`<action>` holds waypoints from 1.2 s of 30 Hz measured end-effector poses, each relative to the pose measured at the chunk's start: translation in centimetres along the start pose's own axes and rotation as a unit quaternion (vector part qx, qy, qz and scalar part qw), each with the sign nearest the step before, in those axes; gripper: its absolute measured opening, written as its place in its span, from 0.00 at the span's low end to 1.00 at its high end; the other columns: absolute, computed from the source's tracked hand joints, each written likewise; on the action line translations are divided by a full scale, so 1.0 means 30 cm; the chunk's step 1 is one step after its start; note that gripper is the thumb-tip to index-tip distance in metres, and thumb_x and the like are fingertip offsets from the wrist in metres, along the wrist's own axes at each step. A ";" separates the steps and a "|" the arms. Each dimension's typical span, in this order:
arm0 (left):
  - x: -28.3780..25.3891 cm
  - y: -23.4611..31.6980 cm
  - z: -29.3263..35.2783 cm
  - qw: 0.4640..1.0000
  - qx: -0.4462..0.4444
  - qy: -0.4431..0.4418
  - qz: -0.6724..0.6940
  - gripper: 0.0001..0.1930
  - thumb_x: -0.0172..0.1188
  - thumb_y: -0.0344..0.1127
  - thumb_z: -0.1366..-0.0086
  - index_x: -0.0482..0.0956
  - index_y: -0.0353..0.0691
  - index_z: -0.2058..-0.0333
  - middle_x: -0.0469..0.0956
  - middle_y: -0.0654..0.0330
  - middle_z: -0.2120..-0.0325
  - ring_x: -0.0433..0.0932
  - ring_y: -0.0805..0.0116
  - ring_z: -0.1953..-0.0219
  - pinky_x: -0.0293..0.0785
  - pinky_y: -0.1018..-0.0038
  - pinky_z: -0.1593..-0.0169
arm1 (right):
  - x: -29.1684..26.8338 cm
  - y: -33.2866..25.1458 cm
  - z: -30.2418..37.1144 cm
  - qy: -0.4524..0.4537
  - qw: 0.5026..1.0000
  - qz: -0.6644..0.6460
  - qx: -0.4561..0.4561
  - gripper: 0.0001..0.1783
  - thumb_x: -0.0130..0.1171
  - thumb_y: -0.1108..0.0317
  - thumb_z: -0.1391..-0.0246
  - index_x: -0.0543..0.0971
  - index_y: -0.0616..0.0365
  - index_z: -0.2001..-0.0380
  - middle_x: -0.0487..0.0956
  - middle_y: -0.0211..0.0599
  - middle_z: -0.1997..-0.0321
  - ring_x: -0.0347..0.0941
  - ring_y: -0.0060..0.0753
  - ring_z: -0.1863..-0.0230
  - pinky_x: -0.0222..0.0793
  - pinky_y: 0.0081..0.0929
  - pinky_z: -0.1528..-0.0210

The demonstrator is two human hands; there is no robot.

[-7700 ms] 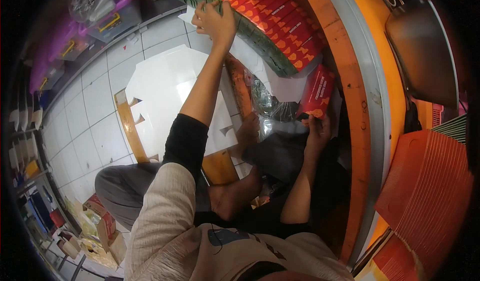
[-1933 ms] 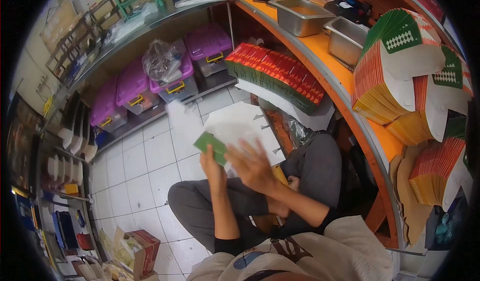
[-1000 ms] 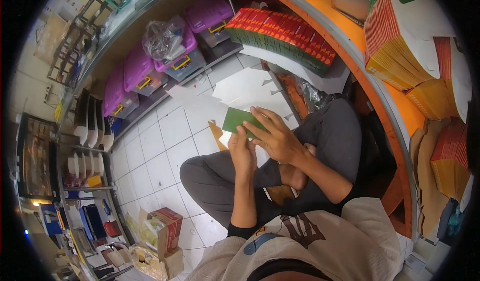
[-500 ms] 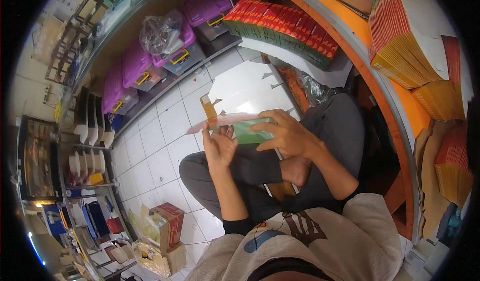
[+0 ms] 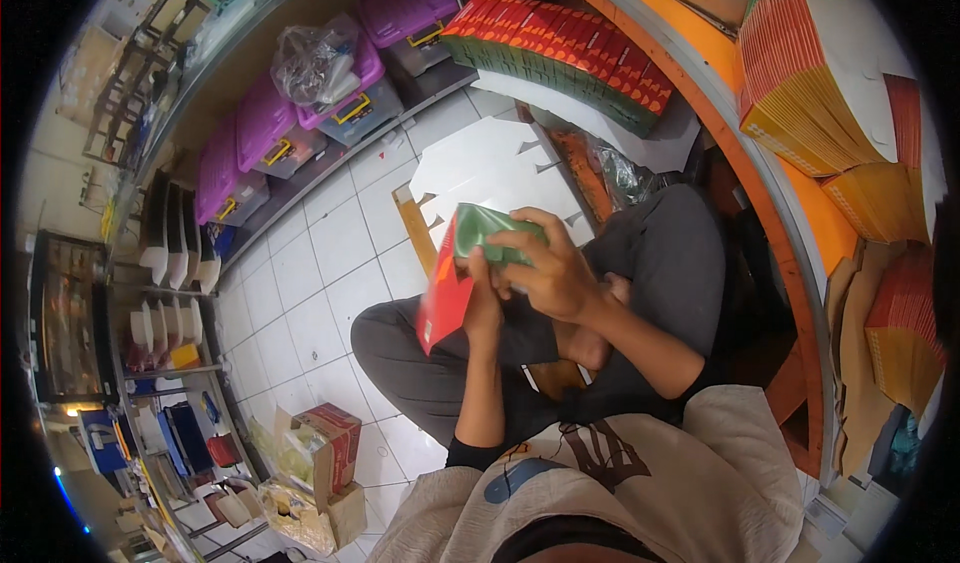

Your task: The person sits on the floor and folds flat cardboard pieces into small rectangular boxes. They insert the folded boxes into red and green packaging sleeves and then stack the finished items on a nearby shelf.

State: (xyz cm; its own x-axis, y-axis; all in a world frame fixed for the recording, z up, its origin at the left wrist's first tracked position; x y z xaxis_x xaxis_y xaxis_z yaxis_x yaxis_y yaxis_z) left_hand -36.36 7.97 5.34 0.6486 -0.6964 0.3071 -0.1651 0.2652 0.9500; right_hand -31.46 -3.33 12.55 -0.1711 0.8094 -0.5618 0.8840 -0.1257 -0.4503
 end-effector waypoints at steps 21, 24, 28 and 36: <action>-0.107 -0.155 0.002 0.909 -0.216 -0.315 -0.167 0.16 0.57 0.33 0.38 0.69 0.31 0.54 0.73 0.62 0.71 0.71 0.78 0.77 0.68 0.82 0.77 | -0.011 0.206 0.038 -0.088 0.983 -0.025 0.160 0.25 0.68 0.50 0.62 0.76 0.52 0.62 0.71 0.37 0.57 0.66 0.35 0.62 0.63 0.28 0.58; -0.124 -0.179 0.013 0.903 -0.239 -0.324 -0.147 0.15 0.55 0.33 0.37 0.70 0.33 0.54 0.73 0.63 0.71 0.70 0.79 0.77 0.67 0.84 0.76 | 0.012 0.216 0.060 -0.080 0.964 -0.130 0.219 0.19 0.69 0.65 0.64 0.72 0.59 0.71 0.68 0.33 0.71 0.62 0.31 0.75 0.60 0.26 0.72; -0.122 -0.178 0.016 0.912 -0.251 -0.310 -0.096 0.13 0.53 0.33 0.36 0.70 0.34 0.55 0.74 0.62 0.69 0.70 0.79 0.75 0.66 0.84 0.78 | 0.058 0.213 0.079 -0.093 0.968 -0.106 0.207 0.16 0.64 0.70 0.62 0.74 0.60 0.67 0.70 0.37 0.69 0.66 0.33 0.73 0.64 0.27 0.69; -0.060 -0.128 0.021 0.926 -0.222 -0.294 -0.080 0.15 0.46 0.28 0.34 0.62 0.36 0.48 0.74 0.58 0.64 0.74 0.73 0.66 0.75 0.81 0.69 | 0.100 0.147 0.077 -0.286 0.944 -0.095 0.134 0.11 0.58 0.68 0.54 0.77 0.58 0.65 0.75 0.36 0.60 0.73 0.44 0.62 0.69 0.34 0.61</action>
State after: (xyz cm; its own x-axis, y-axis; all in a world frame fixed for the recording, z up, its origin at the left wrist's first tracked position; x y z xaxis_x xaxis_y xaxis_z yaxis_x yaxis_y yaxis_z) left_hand -37.36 7.80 1.18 0.1002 -0.9584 0.2672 0.3050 0.2853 0.9086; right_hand -29.08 -2.77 7.27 -0.5896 0.3989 -0.7023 0.6859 -0.2119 -0.6961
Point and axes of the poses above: each hand's wrist, its own z-axis away from the middle knuckle, its own x-axis out of the palm, y = z × x, the point moved 6 cm from there along -z, towards the middle knuckle
